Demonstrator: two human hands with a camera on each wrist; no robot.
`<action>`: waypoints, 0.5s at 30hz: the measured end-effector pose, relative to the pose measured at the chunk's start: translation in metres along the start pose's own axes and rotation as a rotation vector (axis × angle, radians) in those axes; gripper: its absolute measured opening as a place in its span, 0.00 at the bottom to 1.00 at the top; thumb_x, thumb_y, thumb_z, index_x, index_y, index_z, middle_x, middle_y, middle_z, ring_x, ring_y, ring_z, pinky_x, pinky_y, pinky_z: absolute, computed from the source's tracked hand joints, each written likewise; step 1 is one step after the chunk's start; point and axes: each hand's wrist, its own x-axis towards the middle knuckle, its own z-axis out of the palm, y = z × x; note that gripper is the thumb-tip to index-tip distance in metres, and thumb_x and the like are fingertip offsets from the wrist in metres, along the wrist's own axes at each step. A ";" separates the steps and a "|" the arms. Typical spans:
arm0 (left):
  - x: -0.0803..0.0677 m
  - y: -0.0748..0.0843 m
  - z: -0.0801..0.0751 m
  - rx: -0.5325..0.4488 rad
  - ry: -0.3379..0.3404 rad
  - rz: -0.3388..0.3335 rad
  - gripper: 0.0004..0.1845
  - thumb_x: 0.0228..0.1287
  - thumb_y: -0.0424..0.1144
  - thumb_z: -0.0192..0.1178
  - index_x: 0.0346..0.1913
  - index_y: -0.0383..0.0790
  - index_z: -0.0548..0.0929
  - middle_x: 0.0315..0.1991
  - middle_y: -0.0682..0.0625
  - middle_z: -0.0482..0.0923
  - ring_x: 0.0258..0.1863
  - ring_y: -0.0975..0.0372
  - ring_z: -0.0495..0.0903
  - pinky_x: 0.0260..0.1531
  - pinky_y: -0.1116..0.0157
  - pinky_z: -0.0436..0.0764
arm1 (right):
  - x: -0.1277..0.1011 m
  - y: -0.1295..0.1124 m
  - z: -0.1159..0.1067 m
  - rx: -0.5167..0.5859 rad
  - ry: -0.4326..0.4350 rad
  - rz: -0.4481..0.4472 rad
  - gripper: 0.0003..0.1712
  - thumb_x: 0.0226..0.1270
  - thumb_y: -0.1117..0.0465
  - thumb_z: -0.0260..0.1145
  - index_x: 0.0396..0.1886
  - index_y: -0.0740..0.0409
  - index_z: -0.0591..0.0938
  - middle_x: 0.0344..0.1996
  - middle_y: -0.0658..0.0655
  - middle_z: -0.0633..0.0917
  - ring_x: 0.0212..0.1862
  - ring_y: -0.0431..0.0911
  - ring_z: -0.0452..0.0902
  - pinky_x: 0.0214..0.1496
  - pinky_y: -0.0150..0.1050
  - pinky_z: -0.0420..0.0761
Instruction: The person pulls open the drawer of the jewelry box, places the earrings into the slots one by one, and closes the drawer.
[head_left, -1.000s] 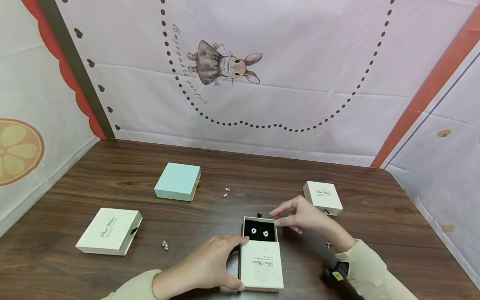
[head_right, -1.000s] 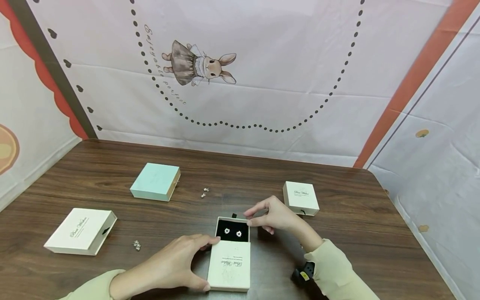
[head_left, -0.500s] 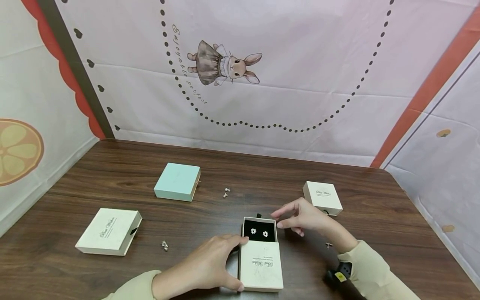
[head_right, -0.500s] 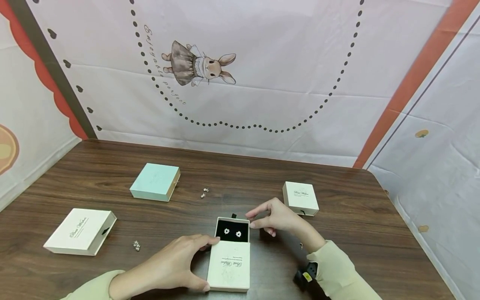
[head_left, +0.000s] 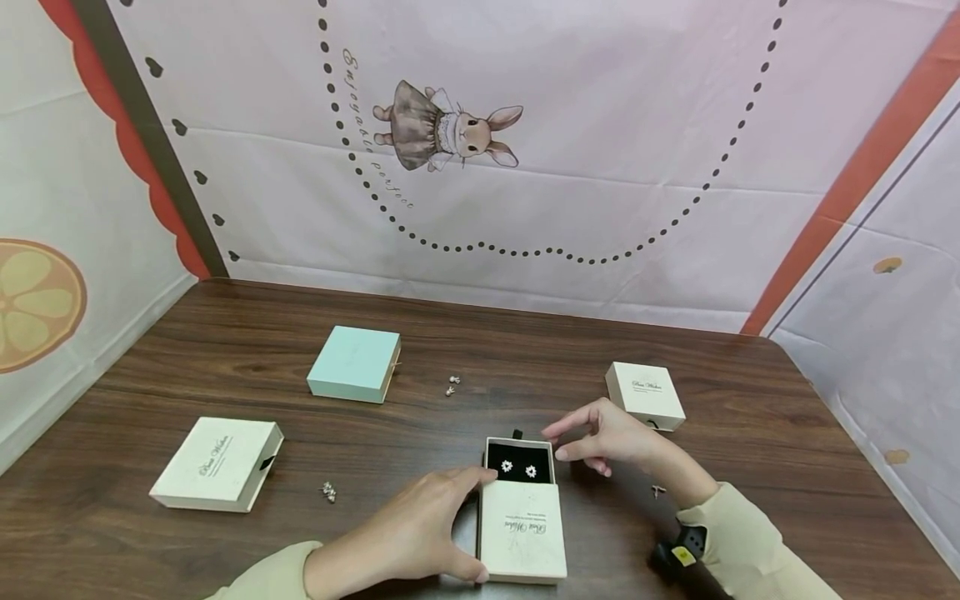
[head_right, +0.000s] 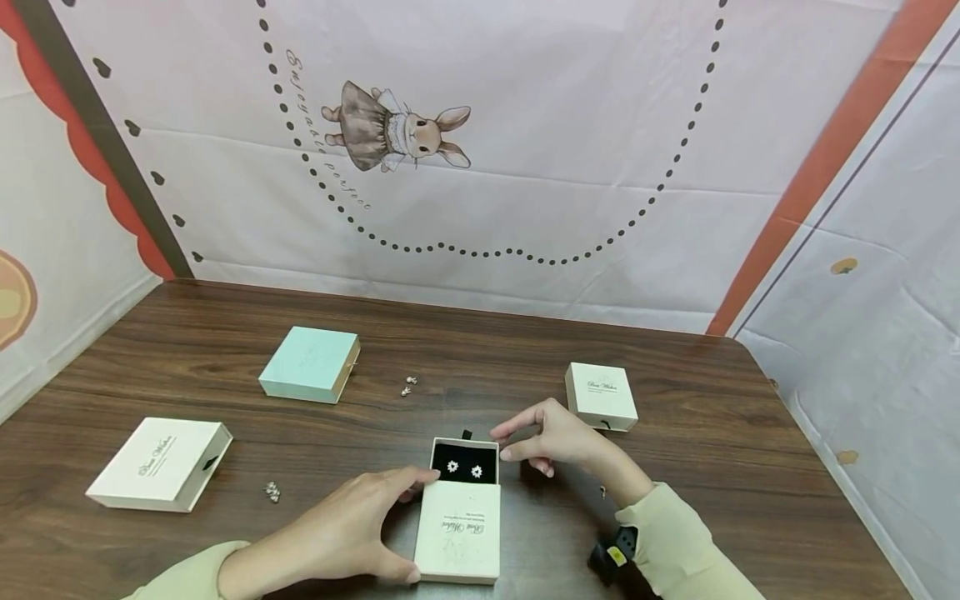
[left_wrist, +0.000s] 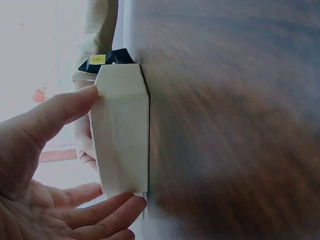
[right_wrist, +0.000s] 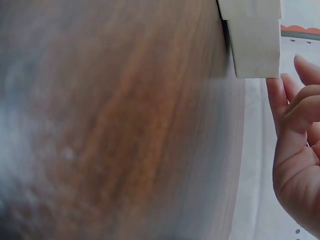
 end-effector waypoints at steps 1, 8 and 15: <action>0.000 0.000 0.000 -0.004 0.000 -0.004 0.46 0.27 0.50 0.76 0.58 0.41 0.71 0.50 0.49 0.77 0.48 0.57 0.76 0.45 0.59 0.75 | 0.000 0.000 0.000 -0.002 -0.002 -0.001 0.20 0.54 0.66 0.67 0.47 0.71 0.79 0.08 0.49 0.74 0.09 0.35 0.62 0.12 0.28 0.67; 0.001 0.001 0.001 -0.031 0.008 -0.029 0.52 0.25 0.49 0.77 0.61 0.39 0.65 0.44 0.53 0.79 0.43 0.61 0.77 0.42 0.61 0.76 | -0.002 -0.001 0.002 -0.011 0.000 0.006 0.21 0.53 0.66 0.67 0.48 0.70 0.79 0.08 0.48 0.74 0.09 0.34 0.62 0.11 0.28 0.66; 0.001 0.001 0.001 -0.035 0.016 -0.037 0.52 0.24 0.49 0.77 0.61 0.38 0.65 0.44 0.54 0.79 0.42 0.61 0.77 0.41 0.62 0.75 | -0.004 0.000 0.002 0.000 -0.010 0.013 0.22 0.53 0.66 0.68 0.48 0.71 0.79 0.09 0.50 0.75 0.09 0.34 0.62 0.11 0.28 0.66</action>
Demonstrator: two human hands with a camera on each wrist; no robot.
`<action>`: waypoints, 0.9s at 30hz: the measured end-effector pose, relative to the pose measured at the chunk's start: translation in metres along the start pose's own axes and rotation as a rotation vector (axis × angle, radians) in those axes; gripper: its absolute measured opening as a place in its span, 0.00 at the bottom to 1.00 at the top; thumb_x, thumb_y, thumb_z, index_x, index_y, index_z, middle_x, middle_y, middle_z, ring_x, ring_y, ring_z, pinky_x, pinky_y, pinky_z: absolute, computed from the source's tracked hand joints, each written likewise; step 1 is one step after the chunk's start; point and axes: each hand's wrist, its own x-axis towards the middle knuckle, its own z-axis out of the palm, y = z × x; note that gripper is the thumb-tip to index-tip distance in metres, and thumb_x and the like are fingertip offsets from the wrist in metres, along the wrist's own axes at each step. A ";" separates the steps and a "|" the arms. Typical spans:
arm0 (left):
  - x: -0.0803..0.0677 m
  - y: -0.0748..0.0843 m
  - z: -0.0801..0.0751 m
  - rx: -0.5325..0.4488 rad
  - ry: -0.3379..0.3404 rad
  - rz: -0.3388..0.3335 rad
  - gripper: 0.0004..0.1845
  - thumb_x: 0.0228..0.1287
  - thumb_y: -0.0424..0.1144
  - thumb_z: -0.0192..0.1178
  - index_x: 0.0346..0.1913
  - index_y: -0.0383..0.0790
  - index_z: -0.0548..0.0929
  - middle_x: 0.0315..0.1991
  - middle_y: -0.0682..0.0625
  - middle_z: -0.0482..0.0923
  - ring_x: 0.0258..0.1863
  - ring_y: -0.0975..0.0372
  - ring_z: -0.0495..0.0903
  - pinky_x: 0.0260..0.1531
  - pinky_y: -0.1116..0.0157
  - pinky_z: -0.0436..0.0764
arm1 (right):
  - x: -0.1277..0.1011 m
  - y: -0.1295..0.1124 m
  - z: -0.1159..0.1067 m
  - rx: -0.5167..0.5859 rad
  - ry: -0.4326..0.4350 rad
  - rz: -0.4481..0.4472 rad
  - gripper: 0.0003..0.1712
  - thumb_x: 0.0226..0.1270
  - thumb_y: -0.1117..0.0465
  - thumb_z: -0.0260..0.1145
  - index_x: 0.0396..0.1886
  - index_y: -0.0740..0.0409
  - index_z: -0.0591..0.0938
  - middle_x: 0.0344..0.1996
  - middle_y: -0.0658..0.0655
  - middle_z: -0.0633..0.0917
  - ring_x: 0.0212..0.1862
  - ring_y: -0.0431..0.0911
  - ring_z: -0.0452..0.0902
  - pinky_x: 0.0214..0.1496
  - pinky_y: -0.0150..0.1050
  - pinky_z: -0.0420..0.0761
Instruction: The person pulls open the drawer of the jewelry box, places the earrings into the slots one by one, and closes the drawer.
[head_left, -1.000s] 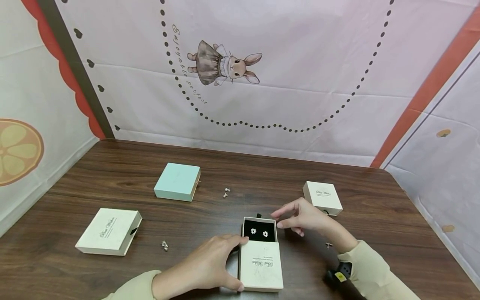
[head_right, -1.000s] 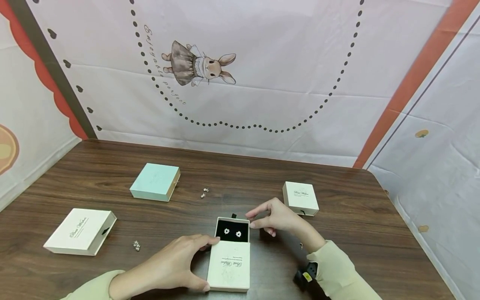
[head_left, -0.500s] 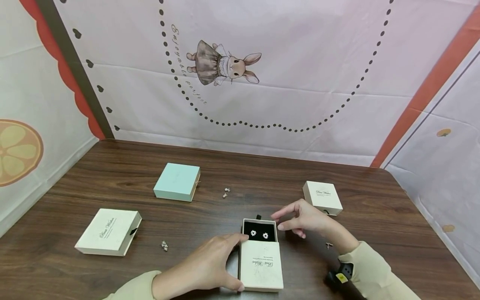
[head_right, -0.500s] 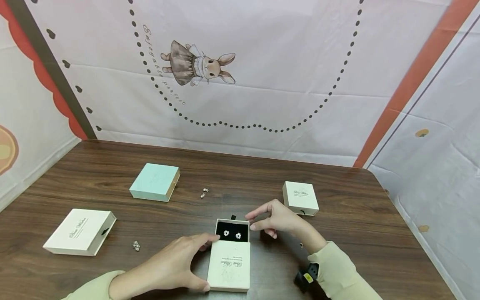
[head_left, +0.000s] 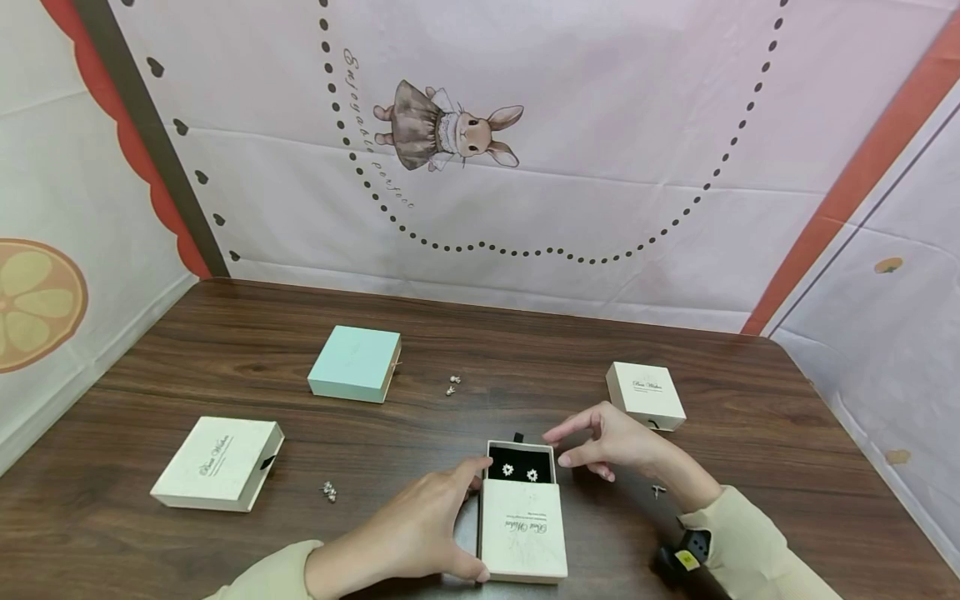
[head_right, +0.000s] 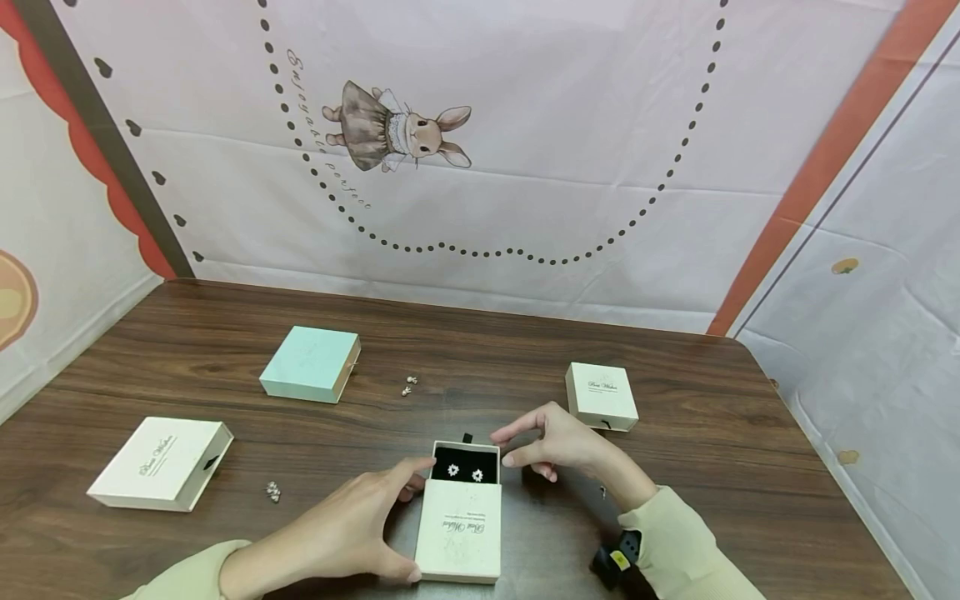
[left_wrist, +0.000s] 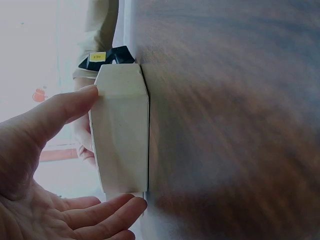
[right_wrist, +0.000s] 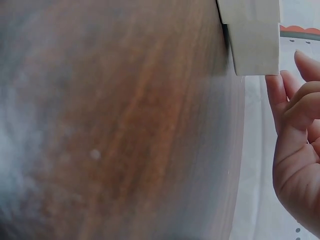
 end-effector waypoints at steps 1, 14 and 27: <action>0.000 0.000 0.000 -0.001 0.000 -0.003 0.53 0.24 0.49 0.77 0.61 0.38 0.65 0.44 0.54 0.79 0.41 0.61 0.77 0.40 0.62 0.75 | 0.000 0.000 0.000 0.004 -0.003 0.000 0.22 0.53 0.66 0.68 0.48 0.71 0.79 0.09 0.50 0.75 0.09 0.34 0.62 0.11 0.28 0.66; 0.001 -0.001 0.000 0.013 -0.004 0.010 0.56 0.23 0.51 0.77 0.63 0.36 0.63 0.44 0.52 0.79 0.42 0.60 0.77 0.40 0.62 0.76 | -0.003 -0.001 0.001 -0.001 -0.037 -0.020 0.21 0.54 0.66 0.67 0.49 0.71 0.79 0.42 0.65 0.82 0.09 0.34 0.62 0.11 0.28 0.65; 0.002 0.000 0.000 0.027 -0.009 -0.002 0.58 0.21 0.53 0.77 0.64 0.36 0.62 0.46 0.49 0.78 0.43 0.57 0.77 0.42 0.60 0.76 | -0.007 0.002 0.001 0.020 -0.072 -0.040 0.22 0.53 0.67 0.67 0.49 0.73 0.78 0.41 0.67 0.82 0.08 0.32 0.62 0.12 0.27 0.64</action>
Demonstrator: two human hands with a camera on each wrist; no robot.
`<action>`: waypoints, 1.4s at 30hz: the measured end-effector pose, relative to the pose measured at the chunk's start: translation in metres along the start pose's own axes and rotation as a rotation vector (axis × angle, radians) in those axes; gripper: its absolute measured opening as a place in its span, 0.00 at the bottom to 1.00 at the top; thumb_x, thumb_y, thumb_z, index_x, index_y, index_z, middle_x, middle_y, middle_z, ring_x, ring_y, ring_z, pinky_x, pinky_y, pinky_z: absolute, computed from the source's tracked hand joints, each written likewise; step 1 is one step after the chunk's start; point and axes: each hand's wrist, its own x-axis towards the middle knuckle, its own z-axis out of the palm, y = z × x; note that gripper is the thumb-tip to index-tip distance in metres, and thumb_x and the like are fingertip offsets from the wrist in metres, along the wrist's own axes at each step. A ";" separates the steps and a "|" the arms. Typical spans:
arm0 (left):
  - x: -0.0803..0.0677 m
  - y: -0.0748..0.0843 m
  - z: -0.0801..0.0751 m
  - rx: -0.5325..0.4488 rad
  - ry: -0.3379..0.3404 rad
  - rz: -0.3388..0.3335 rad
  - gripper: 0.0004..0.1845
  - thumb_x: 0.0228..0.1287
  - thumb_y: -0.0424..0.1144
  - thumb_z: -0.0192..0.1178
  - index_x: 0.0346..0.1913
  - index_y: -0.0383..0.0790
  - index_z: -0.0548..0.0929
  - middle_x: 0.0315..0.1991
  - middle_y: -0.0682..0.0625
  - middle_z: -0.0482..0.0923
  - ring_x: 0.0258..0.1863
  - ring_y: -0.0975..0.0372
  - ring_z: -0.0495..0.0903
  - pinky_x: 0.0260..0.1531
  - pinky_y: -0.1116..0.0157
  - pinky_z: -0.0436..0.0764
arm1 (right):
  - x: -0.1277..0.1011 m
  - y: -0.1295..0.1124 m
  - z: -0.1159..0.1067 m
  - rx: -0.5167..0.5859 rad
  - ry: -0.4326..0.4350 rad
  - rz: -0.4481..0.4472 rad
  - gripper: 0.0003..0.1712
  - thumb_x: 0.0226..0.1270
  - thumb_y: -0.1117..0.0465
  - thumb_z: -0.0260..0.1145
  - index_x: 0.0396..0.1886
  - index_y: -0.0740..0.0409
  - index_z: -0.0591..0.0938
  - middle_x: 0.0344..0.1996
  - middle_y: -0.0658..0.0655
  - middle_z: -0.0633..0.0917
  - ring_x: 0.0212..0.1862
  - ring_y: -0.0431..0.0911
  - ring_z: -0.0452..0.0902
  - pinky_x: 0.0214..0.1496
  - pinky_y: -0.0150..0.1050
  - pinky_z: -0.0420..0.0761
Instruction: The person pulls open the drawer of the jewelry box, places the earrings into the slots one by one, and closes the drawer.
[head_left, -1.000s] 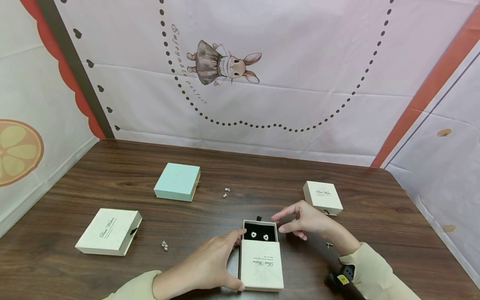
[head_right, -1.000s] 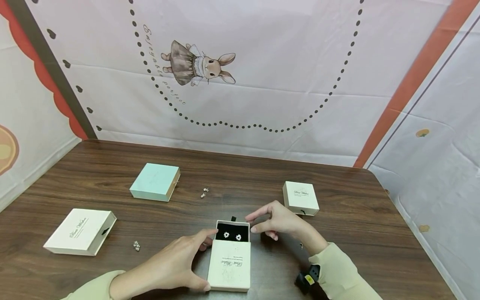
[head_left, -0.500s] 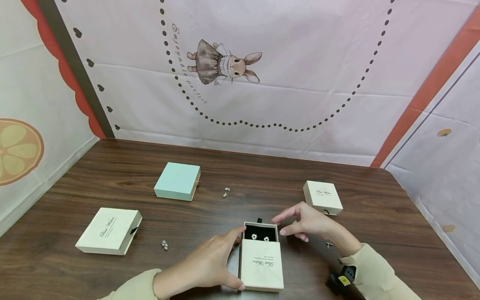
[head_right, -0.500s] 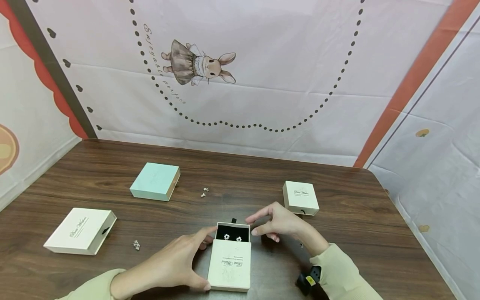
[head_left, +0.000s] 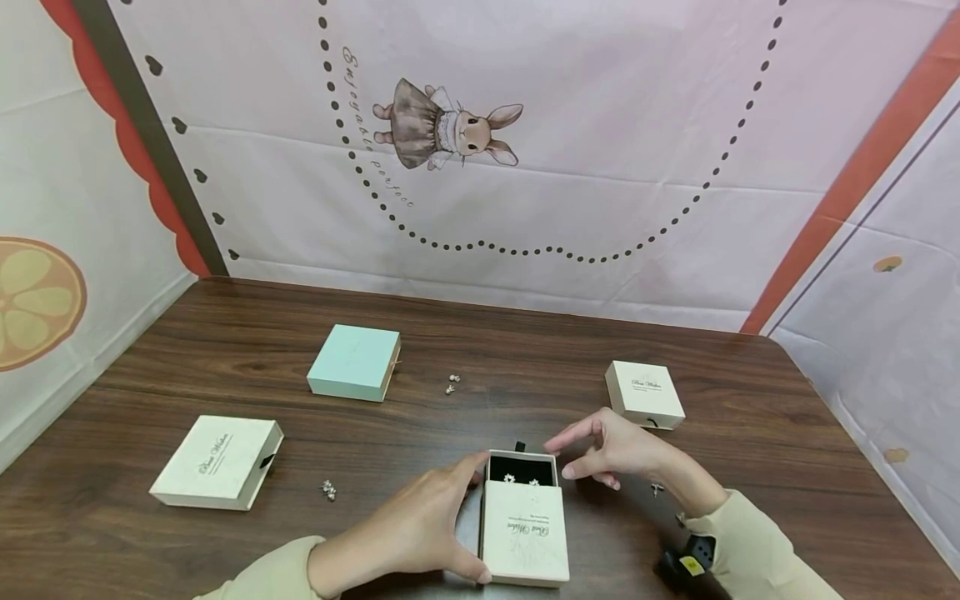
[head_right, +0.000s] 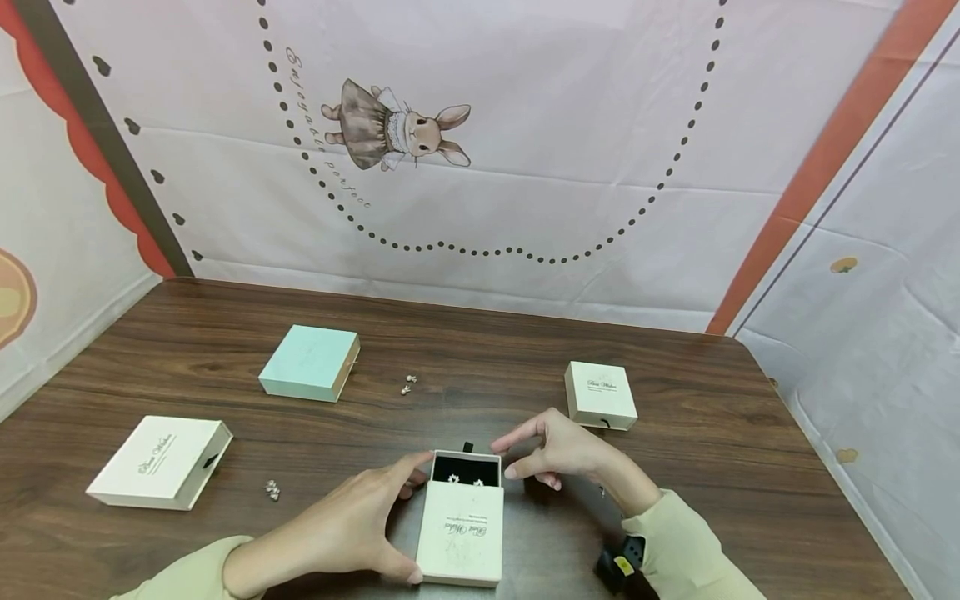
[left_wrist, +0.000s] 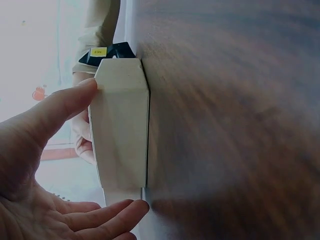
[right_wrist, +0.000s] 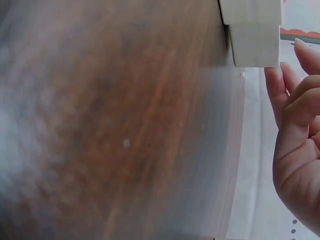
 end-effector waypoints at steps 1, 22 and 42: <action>0.000 0.000 0.000 0.000 0.001 0.000 0.58 0.21 0.53 0.77 0.64 0.36 0.63 0.46 0.49 0.78 0.43 0.58 0.77 0.41 0.60 0.76 | 0.000 0.000 0.000 0.001 -0.002 0.000 0.22 0.53 0.68 0.67 0.49 0.73 0.77 0.42 0.68 0.82 0.08 0.32 0.62 0.11 0.27 0.64; 0.001 -0.003 0.000 -0.021 -0.003 -0.013 0.59 0.21 0.56 0.77 0.63 0.33 0.63 0.48 0.48 0.77 0.44 0.58 0.76 0.44 0.58 0.76 | -0.008 -0.002 0.006 0.000 -0.019 -0.012 0.25 0.53 0.68 0.67 0.51 0.74 0.75 0.35 0.73 0.81 0.08 0.32 0.60 0.09 0.29 0.61; 0.000 -0.004 0.000 -0.013 -0.007 -0.002 0.58 0.20 0.58 0.76 0.62 0.36 0.65 0.50 0.47 0.77 0.48 0.55 0.75 0.47 0.56 0.75 | -0.017 0.001 0.008 0.003 -0.042 -0.033 0.27 0.53 0.66 0.68 0.52 0.74 0.75 0.45 0.72 0.79 0.08 0.32 0.59 0.09 0.29 0.61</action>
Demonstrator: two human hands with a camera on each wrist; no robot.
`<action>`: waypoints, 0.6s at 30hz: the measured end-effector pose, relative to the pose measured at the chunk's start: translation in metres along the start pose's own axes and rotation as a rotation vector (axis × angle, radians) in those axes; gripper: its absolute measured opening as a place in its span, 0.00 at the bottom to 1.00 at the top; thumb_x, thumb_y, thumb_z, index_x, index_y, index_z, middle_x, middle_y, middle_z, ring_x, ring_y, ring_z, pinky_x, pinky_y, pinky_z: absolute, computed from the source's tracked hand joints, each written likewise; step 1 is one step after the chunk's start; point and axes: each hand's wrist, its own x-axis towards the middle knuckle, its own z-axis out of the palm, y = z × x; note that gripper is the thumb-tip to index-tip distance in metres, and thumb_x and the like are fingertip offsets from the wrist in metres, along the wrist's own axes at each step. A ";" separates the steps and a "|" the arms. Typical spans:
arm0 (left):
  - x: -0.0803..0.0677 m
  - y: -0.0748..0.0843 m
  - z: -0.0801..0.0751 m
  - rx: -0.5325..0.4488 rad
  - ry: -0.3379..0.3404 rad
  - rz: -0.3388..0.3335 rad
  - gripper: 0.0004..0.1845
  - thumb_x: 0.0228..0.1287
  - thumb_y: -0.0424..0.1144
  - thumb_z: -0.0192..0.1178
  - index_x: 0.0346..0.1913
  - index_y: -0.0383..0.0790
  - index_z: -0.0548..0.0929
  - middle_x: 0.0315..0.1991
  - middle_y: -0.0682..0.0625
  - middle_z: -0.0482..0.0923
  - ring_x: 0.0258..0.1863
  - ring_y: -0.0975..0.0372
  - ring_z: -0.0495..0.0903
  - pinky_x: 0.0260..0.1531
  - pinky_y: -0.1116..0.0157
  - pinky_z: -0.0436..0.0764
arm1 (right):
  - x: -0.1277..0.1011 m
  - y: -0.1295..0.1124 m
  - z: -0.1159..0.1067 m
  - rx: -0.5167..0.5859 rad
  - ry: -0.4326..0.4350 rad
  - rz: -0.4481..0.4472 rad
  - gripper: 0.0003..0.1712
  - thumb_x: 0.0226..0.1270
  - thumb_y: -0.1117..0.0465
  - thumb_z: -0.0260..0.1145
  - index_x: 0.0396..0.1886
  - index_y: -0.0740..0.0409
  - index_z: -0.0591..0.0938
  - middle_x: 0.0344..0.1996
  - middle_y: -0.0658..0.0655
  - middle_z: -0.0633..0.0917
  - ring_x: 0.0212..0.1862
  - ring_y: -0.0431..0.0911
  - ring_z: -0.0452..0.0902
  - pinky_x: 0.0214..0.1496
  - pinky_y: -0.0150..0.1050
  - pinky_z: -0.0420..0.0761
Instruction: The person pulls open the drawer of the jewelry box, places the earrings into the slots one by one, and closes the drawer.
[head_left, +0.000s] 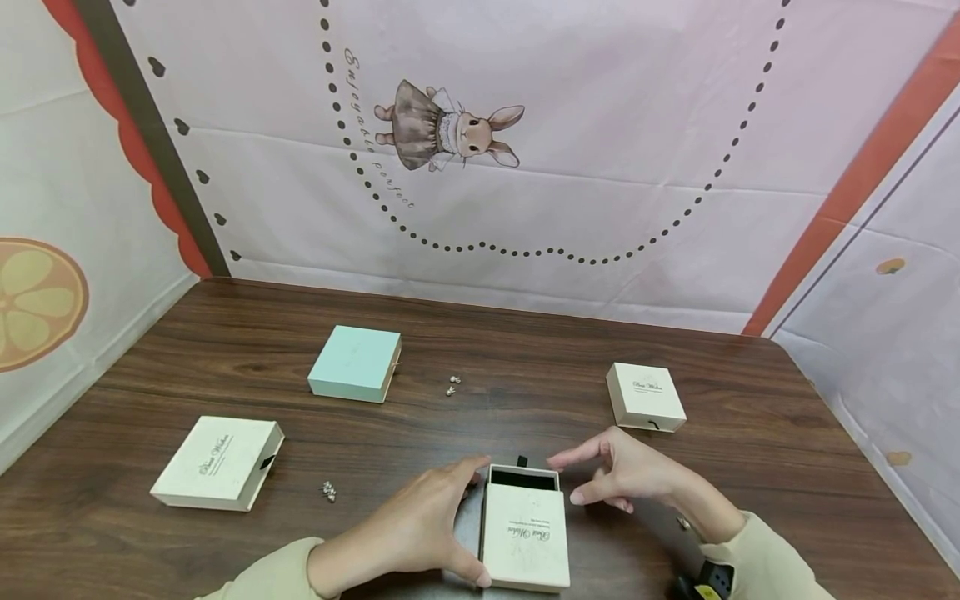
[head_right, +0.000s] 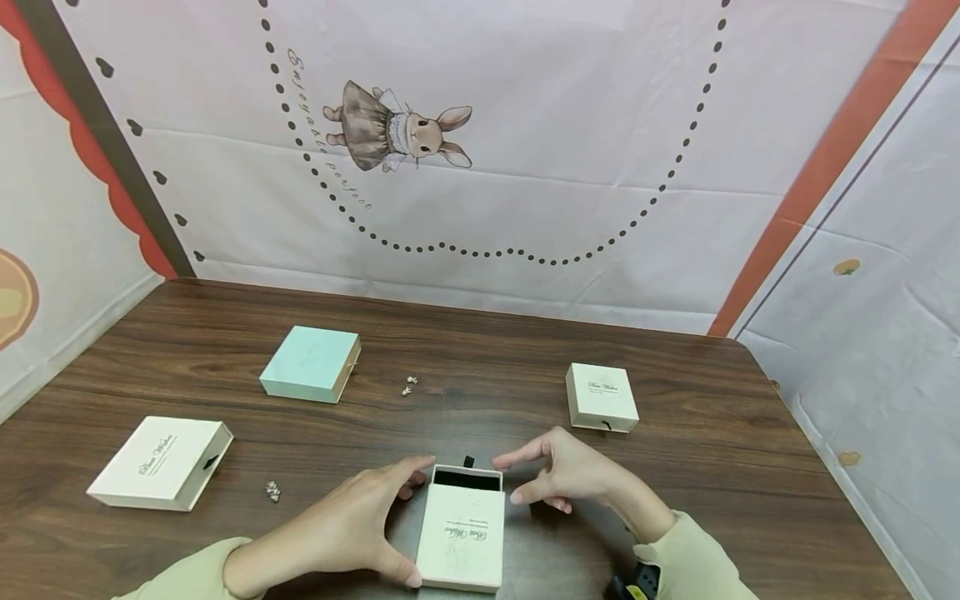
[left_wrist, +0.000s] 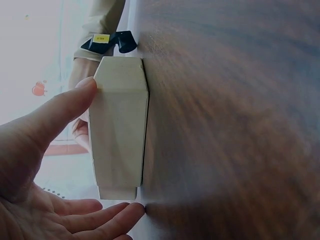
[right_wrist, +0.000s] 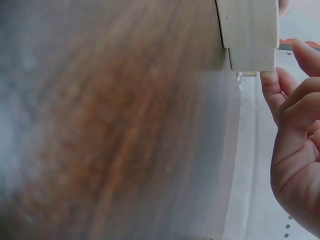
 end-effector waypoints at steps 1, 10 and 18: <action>0.000 0.000 0.000 -0.001 -0.002 0.000 0.58 0.21 0.58 0.76 0.62 0.36 0.65 0.50 0.47 0.76 0.48 0.55 0.75 0.47 0.56 0.75 | 0.000 0.000 0.000 -0.003 0.001 -0.001 0.27 0.53 0.66 0.68 0.52 0.74 0.75 0.45 0.72 0.79 0.08 0.32 0.59 0.09 0.29 0.61; 0.000 0.000 -0.001 0.000 -0.006 0.005 0.57 0.21 0.57 0.76 0.62 0.35 0.66 0.51 0.46 0.76 0.49 0.54 0.75 0.47 0.56 0.75 | -0.004 0.000 0.003 0.008 -0.006 -0.018 0.27 0.52 0.67 0.68 0.53 0.73 0.75 0.31 0.73 0.82 0.08 0.32 0.58 0.08 0.30 0.59; -0.001 0.001 0.000 0.007 -0.003 0.011 0.57 0.21 0.57 0.76 0.61 0.35 0.66 0.51 0.46 0.76 0.49 0.55 0.75 0.48 0.56 0.74 | -0.005 0.001 0.006 0.033 -0.011 -0.038 0.29 0.51 0.67 0.69 0.53 0.75 0.73 0.31 0.75 0.81 0.08 0.32 0.58 0.08 0.30 0.59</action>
